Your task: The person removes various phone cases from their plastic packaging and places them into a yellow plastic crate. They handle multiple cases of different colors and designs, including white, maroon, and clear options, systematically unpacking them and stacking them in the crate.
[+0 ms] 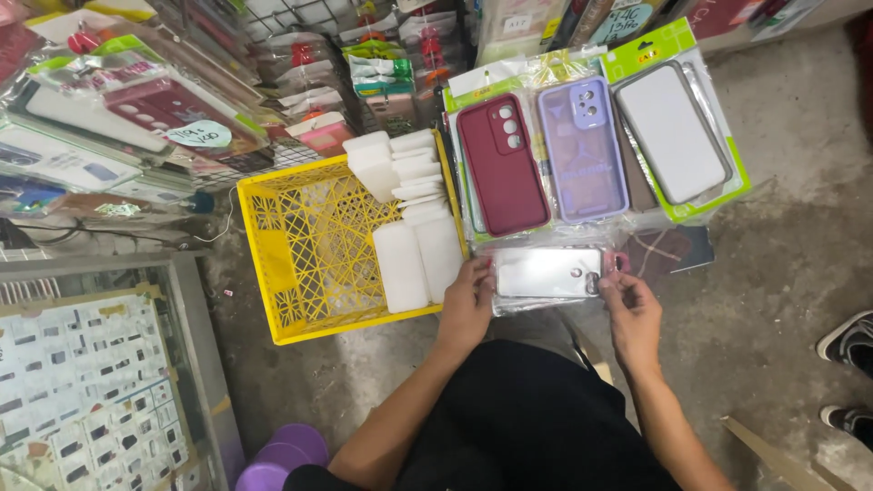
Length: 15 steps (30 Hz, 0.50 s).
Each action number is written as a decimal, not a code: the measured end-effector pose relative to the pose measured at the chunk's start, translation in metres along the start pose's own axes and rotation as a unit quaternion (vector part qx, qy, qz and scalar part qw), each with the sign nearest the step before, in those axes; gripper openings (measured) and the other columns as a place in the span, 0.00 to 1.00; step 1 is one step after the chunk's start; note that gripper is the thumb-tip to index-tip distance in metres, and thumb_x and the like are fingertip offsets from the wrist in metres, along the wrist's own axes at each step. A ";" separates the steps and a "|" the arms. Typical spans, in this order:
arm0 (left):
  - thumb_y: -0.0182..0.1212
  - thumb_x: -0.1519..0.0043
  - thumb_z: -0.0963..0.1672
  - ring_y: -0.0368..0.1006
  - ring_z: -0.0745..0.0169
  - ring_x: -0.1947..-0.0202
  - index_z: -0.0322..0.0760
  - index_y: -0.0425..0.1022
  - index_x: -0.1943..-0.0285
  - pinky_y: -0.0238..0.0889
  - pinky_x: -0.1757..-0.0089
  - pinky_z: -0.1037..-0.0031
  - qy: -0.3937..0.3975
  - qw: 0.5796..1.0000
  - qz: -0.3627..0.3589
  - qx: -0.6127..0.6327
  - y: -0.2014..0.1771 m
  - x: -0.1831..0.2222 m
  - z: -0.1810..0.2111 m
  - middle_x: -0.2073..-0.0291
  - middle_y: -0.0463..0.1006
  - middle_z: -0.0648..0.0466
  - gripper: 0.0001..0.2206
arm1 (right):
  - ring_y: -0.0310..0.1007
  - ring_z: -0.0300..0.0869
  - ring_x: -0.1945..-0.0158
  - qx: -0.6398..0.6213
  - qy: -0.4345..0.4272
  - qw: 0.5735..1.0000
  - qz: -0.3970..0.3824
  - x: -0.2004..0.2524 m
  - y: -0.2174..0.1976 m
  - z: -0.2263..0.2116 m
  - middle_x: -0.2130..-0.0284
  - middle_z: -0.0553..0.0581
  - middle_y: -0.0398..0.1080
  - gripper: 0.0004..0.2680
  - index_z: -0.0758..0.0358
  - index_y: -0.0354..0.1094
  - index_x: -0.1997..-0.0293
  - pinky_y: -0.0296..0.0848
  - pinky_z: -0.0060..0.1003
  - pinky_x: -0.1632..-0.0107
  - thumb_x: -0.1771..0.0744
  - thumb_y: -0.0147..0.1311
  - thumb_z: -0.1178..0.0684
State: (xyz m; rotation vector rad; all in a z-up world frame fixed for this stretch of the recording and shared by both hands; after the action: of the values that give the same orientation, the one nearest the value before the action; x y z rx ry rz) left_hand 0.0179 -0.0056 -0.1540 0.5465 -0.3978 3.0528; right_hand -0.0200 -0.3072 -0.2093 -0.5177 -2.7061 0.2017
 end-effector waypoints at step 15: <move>0.59 0.40 0.37 0.79 0.50 0.62 0.27 0.63 0.38 0.72 0.60 0.65 0.088 0.995 0.005 -0.047 -0.010 0.003 0.018 0.57 0.81 0.42 0.20 | 0.64 0.32 0.66 0.151 -0.070 0.984 0.064 0.010 0.007 -0.032 0.68 0.51 0.72 0.09 0.69 0.71 0.52 0.67 0.27 0.60 0.31 0.62 0.53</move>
State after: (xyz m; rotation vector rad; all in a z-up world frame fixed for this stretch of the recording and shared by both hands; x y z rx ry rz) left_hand 0.0218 -0.0005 -0.1340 0.2699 -0.5341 3.0389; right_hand -0.0140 -0.2949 -0.1783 -0.6029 -2.7050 0.6958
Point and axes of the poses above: each hand's wrist, its own x-axis away from the middle knuckle, its own y-axis out of the palm, z = x × y, the point moved 6 cm from there along -x, towards the middle knuckle
